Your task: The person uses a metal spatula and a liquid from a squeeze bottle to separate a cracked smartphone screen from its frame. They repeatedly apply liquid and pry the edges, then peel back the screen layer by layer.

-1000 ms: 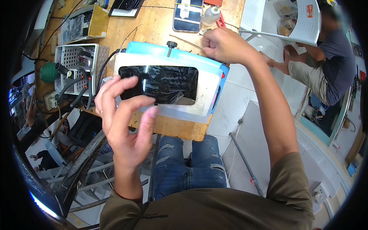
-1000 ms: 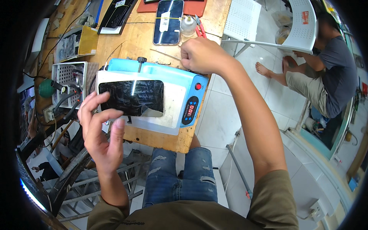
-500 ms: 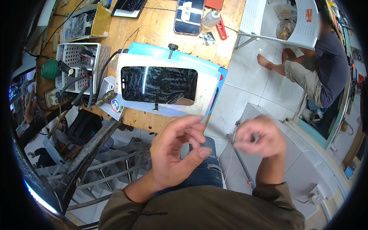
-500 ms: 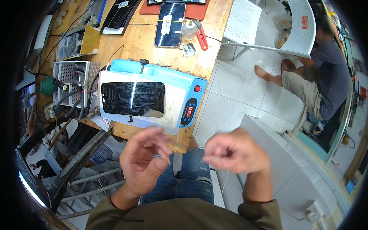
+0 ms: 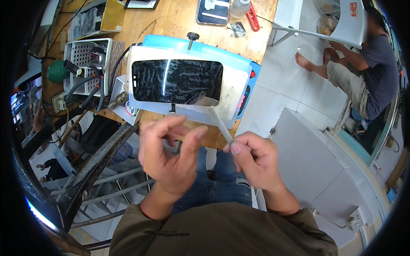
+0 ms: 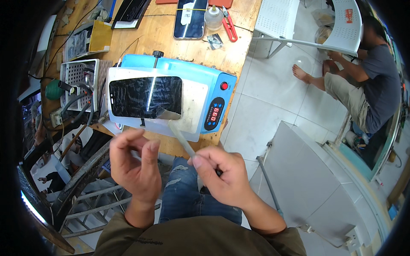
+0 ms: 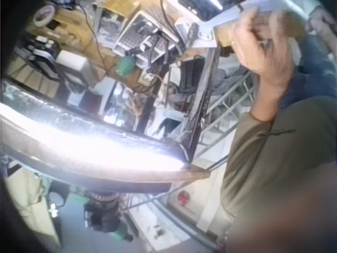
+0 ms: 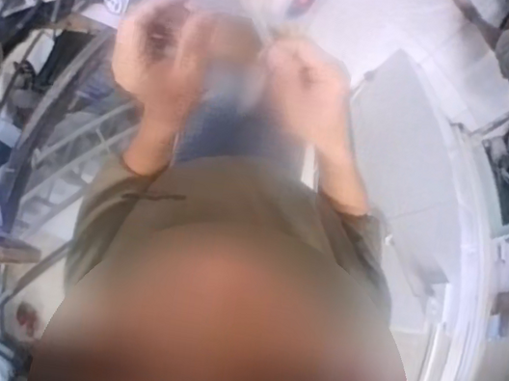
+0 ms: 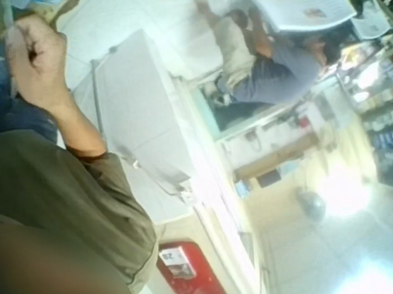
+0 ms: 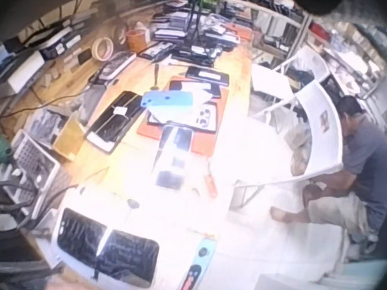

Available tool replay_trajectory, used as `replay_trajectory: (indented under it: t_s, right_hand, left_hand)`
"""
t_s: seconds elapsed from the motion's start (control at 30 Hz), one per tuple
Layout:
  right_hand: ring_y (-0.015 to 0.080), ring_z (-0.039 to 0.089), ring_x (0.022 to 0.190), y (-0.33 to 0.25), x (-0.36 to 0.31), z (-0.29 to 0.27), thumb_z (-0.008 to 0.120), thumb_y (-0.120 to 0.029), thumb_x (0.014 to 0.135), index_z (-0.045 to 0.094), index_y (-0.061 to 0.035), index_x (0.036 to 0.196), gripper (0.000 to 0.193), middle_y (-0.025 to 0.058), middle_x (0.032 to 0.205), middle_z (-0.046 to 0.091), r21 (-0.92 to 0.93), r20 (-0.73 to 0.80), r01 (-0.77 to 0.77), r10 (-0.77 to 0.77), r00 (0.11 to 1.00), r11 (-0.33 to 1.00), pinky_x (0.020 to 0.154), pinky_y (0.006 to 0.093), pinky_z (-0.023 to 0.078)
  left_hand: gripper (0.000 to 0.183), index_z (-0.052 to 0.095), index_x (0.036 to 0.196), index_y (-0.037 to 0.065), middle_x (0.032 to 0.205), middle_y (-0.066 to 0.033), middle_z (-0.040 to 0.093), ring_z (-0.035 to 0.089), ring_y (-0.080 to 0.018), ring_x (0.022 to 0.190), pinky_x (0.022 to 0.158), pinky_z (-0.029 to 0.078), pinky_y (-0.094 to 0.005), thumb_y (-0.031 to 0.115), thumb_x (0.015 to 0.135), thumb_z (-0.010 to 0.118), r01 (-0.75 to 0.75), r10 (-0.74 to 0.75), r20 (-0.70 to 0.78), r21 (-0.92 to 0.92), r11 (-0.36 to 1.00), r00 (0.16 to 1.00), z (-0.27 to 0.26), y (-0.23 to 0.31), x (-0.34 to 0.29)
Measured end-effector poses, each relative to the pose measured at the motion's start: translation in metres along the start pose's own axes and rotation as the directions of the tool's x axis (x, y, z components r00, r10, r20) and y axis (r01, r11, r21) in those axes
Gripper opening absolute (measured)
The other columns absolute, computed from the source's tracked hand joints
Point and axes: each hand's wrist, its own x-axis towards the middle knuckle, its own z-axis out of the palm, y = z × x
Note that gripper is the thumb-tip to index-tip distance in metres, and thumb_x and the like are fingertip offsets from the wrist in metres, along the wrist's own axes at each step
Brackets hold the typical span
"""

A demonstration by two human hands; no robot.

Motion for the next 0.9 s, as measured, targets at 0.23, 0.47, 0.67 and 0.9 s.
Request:
replay_trajectory:
  t_s: [0.23, 0.47, 0.67, 0.9]
  right_hand:
    - [0.0032, 0.056, 0.055, 0.006, 0.014, 0.014, 0.067, -0.016, 0.113, 0.074, 0.0022, 0.094, 0.027, -0.0007, 0.063, 0.064, 0.061, -0.067, -0.036, 0.040, 0.997, 0.997, 0.052, 0.0236, 0.040]
    - [0.0034, 0.055, 0.056, 0.008, 0.013, 0.020, 0.068, -0.019, 0.113, 0.075, 0.0036, 0.095, 0.030, 0.0003, 0.065, 0.065, 0.094, -0.098, -0.030, 0.039, 0.994, 0.995, 0.053, 0.0225, 0.041]
    - [0.0030, 0.058, 0.058, 0.007, 0.011, 0.021, 0.068, -0.016, 0.113, 0.076, 0.0047, 0.098, 0.026, 0.0008, 0.068, 0.067, 0.054, -0.113, -0.033, 0.039, 0.993, 0.998, 0.053, 0.0215, 0.042]
    - [0.0026, 0.059, 0.059, 0.007, 0.009, 0.022, 0.068, -0.014, 0.112, 0.076, 0.0047, 0.100, 0.024, 0.0007, 0.071, 0.068, 0.009, -0.130, -0.008, 0.009, 0.991, 1.000, 0.053, 0.0206, 0.042]
  left_hand:
    - [0.046, 0.077, 0.127, 0.011, 0.141, -0.0120, 0.065, 0.052, -0.0381, 0.139, 0.117, 0.032, -0.0515, 0.020, 0.084, 0.091, -0.384, 0.332, 0.195, 0.392, 0.836, 0.923, -0.002, -0.016, 0.038]
    - [0.043, 0.079, 0.129, 0.016, 0.145, -0.0053, 0.065, 0.048, -0.0379, 0.144, 0.120, 0.028, -0.0542, 0.025, 0.088, 0.088, -0.377, 0.293, 0.260, 0.384, 0.843, 0.920, -0.002, -0.018, 0.044]
    - [0.043, 0.080, 0.128, 0.017, 0.143, -0.0046, 0.065, 0.048, -0.0379, 0.144, 0.119, 0.029, -0.0550, 0.033, 0.088, 0.086, -0.405, 0.318, 0.268, 0.394, 0.825, 0.909, -0.004, -0.022, 0.047]
    - [0.051, 0.082, 0.125, 0.013, 0.141, -0.0071, 0.068, 0.050, -0.0380, 0.145, 0.120, 0.036, -0.0524, 0.038, 0.081, 0.091, -0.401, 0.316, 0.259, 0.420, 0.814, 0.913, -0.004, -0.021, 0.048]
